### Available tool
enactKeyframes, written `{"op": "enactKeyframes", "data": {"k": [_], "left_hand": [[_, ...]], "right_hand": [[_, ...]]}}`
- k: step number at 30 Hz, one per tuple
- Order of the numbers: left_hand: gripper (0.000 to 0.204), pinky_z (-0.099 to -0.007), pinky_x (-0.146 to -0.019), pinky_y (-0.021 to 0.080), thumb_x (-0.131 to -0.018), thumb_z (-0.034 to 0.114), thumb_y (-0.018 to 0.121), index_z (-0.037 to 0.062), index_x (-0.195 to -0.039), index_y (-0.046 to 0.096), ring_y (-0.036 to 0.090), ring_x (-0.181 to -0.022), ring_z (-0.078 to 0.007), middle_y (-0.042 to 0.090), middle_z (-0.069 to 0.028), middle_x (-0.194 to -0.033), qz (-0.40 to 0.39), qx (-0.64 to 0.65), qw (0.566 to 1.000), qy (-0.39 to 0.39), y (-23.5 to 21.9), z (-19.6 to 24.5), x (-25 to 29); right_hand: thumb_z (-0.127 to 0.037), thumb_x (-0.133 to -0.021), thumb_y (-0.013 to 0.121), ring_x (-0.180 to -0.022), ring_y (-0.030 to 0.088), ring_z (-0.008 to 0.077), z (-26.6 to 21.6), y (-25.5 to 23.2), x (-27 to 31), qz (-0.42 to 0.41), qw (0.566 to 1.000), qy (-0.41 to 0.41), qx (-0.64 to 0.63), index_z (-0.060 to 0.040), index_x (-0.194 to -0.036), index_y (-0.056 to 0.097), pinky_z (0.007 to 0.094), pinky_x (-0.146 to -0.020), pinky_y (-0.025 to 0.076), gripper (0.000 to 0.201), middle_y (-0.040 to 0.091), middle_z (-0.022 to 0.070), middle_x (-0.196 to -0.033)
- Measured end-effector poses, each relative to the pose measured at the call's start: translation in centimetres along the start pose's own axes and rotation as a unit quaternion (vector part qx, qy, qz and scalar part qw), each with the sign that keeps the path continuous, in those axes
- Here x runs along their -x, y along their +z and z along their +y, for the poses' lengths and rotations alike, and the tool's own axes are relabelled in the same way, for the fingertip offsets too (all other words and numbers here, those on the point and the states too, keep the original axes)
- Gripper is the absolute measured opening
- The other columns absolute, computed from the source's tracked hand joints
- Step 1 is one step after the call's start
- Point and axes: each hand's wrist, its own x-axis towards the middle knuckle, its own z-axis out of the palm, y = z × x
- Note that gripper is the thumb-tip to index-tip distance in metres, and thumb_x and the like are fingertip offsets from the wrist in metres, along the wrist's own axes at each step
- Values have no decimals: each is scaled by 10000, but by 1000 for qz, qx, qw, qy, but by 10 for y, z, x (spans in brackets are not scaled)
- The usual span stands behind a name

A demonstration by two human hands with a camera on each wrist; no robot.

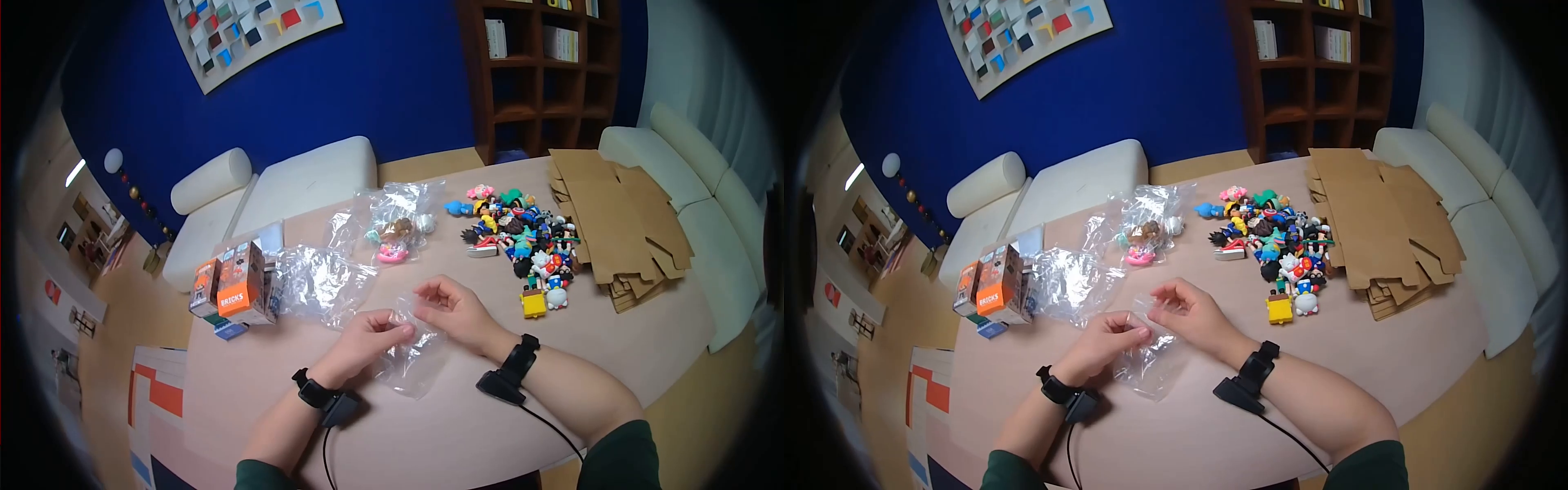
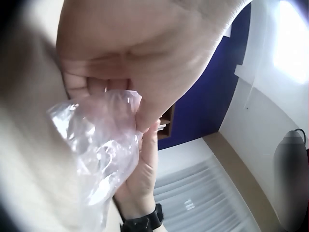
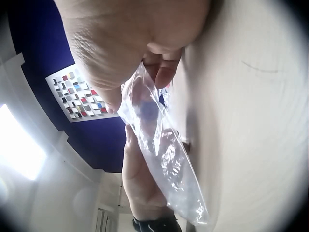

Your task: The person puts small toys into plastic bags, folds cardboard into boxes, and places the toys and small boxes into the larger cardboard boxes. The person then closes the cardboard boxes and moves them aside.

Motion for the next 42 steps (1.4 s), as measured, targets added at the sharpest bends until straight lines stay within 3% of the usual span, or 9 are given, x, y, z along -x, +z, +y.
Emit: {"op": "enactKeyframes", "data": {"k": [8, 14, 16, 24, 27, 29, 32, 40, 42], "left_hand": [[167, -204, -608, 457, -937, 163, 748, 42, -875, 651, 579, -703, -33, 669, 7, -815, 22, 37, 999, 32, -7, -21, -9], [175, -189, -491, 367, -922, 132, 759, 47, -864, 618, 532, -604, -39, 666, -30, -787, 33, 45, 998, 5, -4, -17, -7], [177, -187, -502, 376, -921, 129, 760, 48, -864, 614, 539, -617, -39, 653, -19, -776, 33, 37, 999, 17, -5, -15, -9], [200, -214, -579, 422, -902, 153, 777, 58, -854, 606, 555, -680, -27, 633, 21, -750, 43, -49, 995, 81, -9, 9, 4], [173, -284, -665, 483, -847, 57, 784, 51, -844, 611, 609, -720, -115, 645, -14, -802, 135, -291, 925, 202, -2, 39, 28], [187, -352, -704, 507, -782, 20, 790, 50, -825, 611, 640, -793, -231, 637, -52, -842, 212, -443, 811, 319, 8, 52, 38], [219, -379, -743, 525, -752, -4, 786, 51, -841, 594, 631, -882, -309, 627, -97, -924, 193, -501, 774, 337, 16, 51, 41], [328, -410, -956, 512, -762, 41, 810, 53, -976, 562, 621, -1140, -369, 625, -157, -1243, 67, -467, 836, 282, 8, 35, 28], [376, -415, -993, 498, -773, 75, 823, 52, -1063, 585, 609, -1203, -372, 618, -168, -1299, 69, -451, 855, 247, 8, 36, 32]], "right_hand": [[-105, -894, 729, -993, 592, 136, -12, 4, 7, 31, 975, -79, 206, -55, -974, 663, 265, -797, 493, 115, 608, 52, -1040], [-133, -913, 701, -853, 609, 176, -23, 10, 11, 95, 861, -262, 427, -43, -952, 650, 295, -663, 472, 110, 627, 92, -843], [-138, -930, 690, -704, 596, 142, -25, 16, 18, 90, 941, -95, 312, -31, -959, 644, 299, -604, 471, 120, 656, 80, -837], [-82, -956, 650, -726, 591, 39, -19, 9, 16, 27, 995, 14, 94, -42, -1109, 610, 228, -634, 484, 163, 707, 28, -939], [-61, -955, 645, -874, 624, 50, -10, 18, 18, 29, 998, -32, -41, -49, -1166, 599, 229, -729, 505, 217, 701, 34, -1044], [-57, -956, 646, -959, 635, 66, -4, 17, 16, 17, 992, -89, -84, -50, -1183, 597, 240, -787, 514, 232, 692, 39, -1101], [-59, -960, 666, -1117, 629, 137, -5, 8, 15, -80, 980, -130, 128, -54, -1157, 572, 312, -909, 521, 218, 651, 72, -1206], [-122, -973, 652, -1053, 649, 159, -13, 8, 16, -196, 958, -35, 208, -41, -1219, 673, 311, -931, 507, 261, 691, 73, -1126], [-128, -979, 643, -1097, 649, 183, 4, 8, 13, -183, 962, -98, 176, -48, -1237, 676, 320, -960, 499, 273, 688, 92, -1182]]}}
